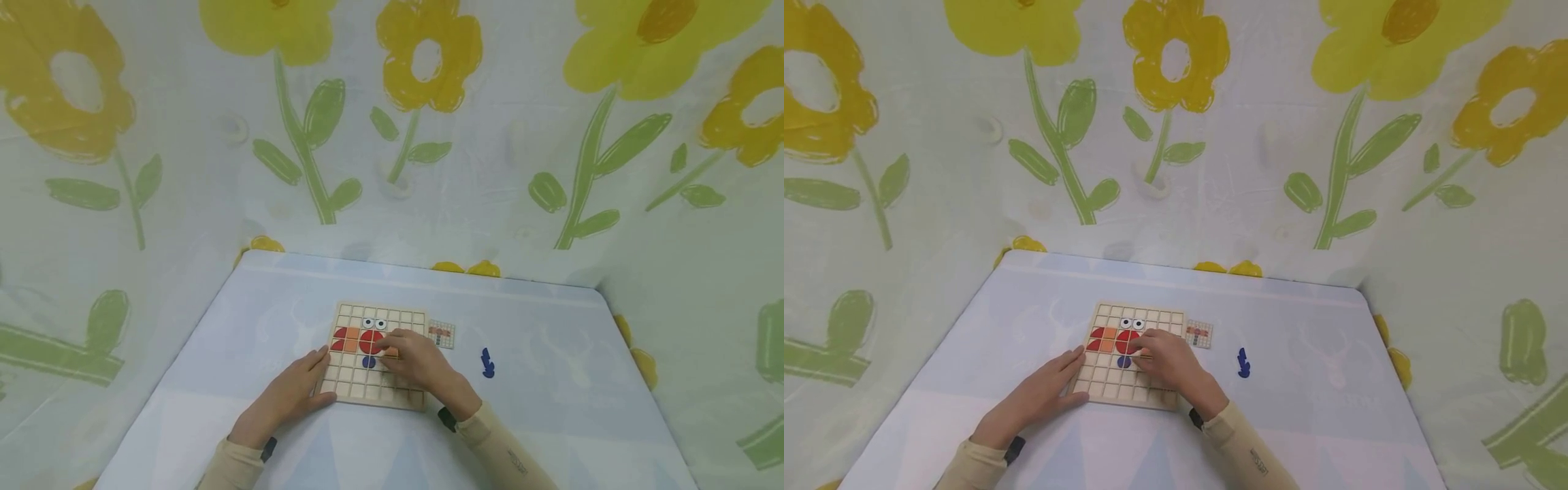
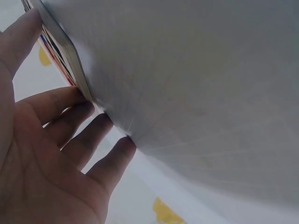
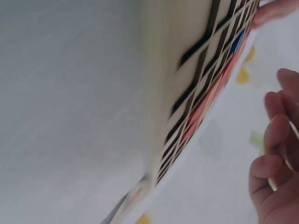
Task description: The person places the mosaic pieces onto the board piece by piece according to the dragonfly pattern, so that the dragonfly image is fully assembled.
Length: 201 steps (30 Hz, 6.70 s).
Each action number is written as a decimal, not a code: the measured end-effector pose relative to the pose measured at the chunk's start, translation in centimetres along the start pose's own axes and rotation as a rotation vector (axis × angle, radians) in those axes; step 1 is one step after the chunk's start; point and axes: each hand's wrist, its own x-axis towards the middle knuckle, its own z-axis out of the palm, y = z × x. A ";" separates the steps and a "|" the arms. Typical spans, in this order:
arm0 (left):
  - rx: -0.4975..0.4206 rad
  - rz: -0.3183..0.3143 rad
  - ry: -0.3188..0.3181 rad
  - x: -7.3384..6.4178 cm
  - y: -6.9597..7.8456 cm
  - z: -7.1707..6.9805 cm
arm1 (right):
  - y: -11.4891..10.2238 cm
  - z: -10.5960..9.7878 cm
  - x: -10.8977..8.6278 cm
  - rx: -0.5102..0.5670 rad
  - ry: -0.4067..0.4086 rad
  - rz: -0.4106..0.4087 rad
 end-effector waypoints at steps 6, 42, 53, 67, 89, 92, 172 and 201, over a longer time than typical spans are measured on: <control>0.015 0.016 0.011 0.1 0.0 0.1 | 3.0 -2.0 -2.2 -0.011 0.204 -0.043; -0.014 -0.013 -0.004 -0.1 0.2 -0.3 | 13.9 -7.5 -11.4 -0.070 0.007 0.395; -0.007 -0.005 -0.018 0.0 0.0 0.3 | 15.1 -7.0 -10.4 -0.027 -0.125 0.445; -0.015 -0.012 -0.012 -0.2 0.2 0.1 | 15.1 -7.4 -10.3 -0.055 -0.120 0.410; -0.006 -0.041 -0.023 0.0 0.3 0.0 | 13.9 -7.8 -10.0 -0.112 -0.057 0.479; -0.003 -0.035 -0.028 -0.1 0.3 0.1 | 13.5 -7.7 -10.0 -0.116 -0.025 0.465; 0.032 0.002 -0.004 -0.2 0.1 -0.1 | -3.7 2.9 0.7 -0.193 -0.095 -0.085; 0.039 -0.004 -0.016 0.0 0.0 0.0 | -3.7 3.4 0.9 -0.221 -0.113 -0.080</control>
